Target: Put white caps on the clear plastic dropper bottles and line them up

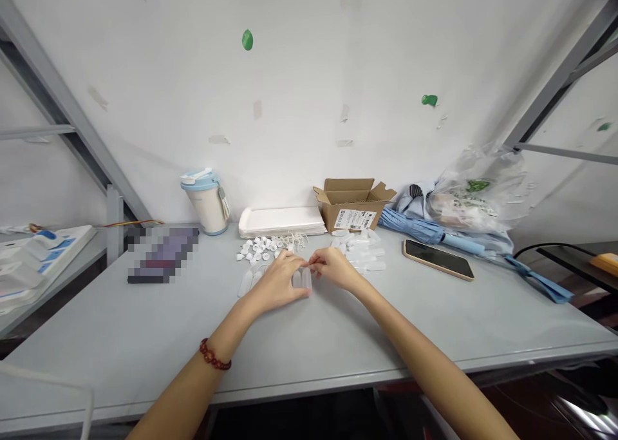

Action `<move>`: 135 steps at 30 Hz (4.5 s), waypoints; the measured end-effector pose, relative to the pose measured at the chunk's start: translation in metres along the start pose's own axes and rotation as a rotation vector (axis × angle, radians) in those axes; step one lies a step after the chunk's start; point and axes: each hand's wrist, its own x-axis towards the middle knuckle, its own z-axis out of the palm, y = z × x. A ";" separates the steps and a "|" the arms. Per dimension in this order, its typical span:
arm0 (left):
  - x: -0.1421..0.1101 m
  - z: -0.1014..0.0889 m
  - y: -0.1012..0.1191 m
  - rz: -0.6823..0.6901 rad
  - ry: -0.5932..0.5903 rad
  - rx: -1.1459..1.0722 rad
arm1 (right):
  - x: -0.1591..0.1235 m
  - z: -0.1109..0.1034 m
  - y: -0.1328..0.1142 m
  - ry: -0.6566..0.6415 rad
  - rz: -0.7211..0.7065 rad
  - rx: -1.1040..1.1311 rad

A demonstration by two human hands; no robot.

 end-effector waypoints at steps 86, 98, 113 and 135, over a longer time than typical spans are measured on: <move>-0.004 -0.002 0.003 -0.009 -0.103 0.141 | -0.002 0.011 0.003 0.020 -0.039 -0.237; -0.003 -0.003 0.005 -0.014 -0.060 0.048 | 0.000 0.004 0.000 0.070 -0.003 -0.237; 0.032 -0.008 -0.042 -0.105 0.131 0.281 | 0.011 -0.037 0.019 0.290 0.190 -0.521; 0.031 -0.003 -0.033 -0.168 -0.015 0.295 | 0.015 -0.034 0.032 0.071 0.141 -0.696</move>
